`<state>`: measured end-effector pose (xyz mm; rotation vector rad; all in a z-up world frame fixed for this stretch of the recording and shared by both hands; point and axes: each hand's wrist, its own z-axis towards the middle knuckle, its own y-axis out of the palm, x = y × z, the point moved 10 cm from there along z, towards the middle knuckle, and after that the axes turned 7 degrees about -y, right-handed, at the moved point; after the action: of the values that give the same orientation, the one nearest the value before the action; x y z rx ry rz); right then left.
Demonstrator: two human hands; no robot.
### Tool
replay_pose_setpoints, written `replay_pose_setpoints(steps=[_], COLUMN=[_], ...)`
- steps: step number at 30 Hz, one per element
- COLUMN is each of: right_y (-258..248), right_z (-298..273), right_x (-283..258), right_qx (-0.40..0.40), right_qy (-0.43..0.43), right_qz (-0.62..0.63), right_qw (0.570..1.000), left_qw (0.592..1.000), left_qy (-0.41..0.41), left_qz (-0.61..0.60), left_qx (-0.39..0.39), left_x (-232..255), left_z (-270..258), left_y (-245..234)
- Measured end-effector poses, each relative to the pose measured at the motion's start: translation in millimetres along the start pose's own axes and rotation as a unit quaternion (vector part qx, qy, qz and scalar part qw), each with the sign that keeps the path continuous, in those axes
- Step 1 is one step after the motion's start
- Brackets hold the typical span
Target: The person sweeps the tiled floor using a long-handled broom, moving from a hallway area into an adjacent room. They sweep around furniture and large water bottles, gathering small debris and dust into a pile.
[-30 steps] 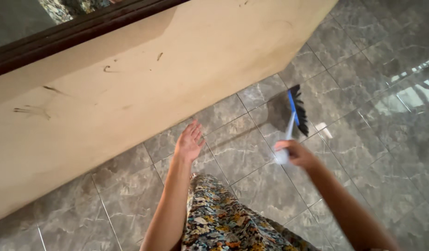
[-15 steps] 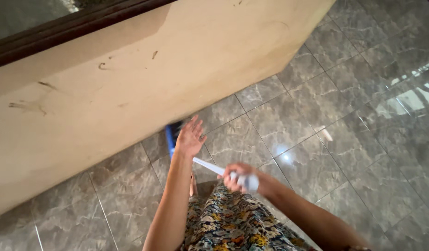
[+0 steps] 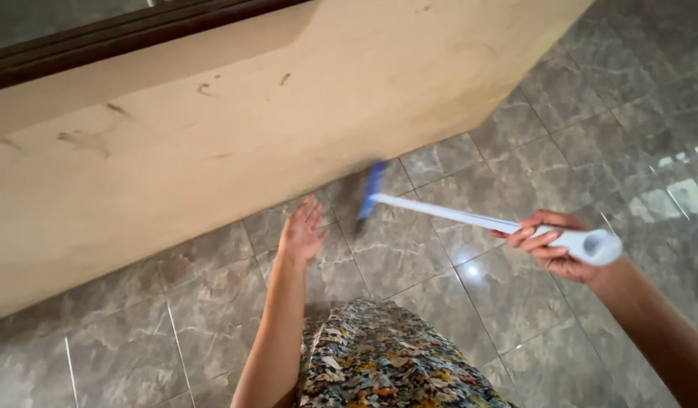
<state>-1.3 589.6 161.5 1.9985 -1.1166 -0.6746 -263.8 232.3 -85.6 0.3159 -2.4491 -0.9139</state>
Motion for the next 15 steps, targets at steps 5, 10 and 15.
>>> replay_pose_setpoints(steps=[5, 10, 15], right_y=[-76, -104, -37], right_z=[66, 127, 148], right_x=[0, 18, 109], right_qx=[0.182, 0.255, 0.215], right_qy=[-0.07, -0.049, 0.004], right_qz=[-0.363, -0.433, -0.361], right_qw=[0.911, 0.863, 0.907], left_qw=[1.0, 0.999, 0.997], left_qy=[0.021, 0.032, 0.019], left_qz=[-0.011, -0.015, -0.017], left_qx=[0.021, 0.033, 0.068], left_x=[10, 20, 24], left_z=[-21, -44, -59], left_y=[-39, -64, -78])
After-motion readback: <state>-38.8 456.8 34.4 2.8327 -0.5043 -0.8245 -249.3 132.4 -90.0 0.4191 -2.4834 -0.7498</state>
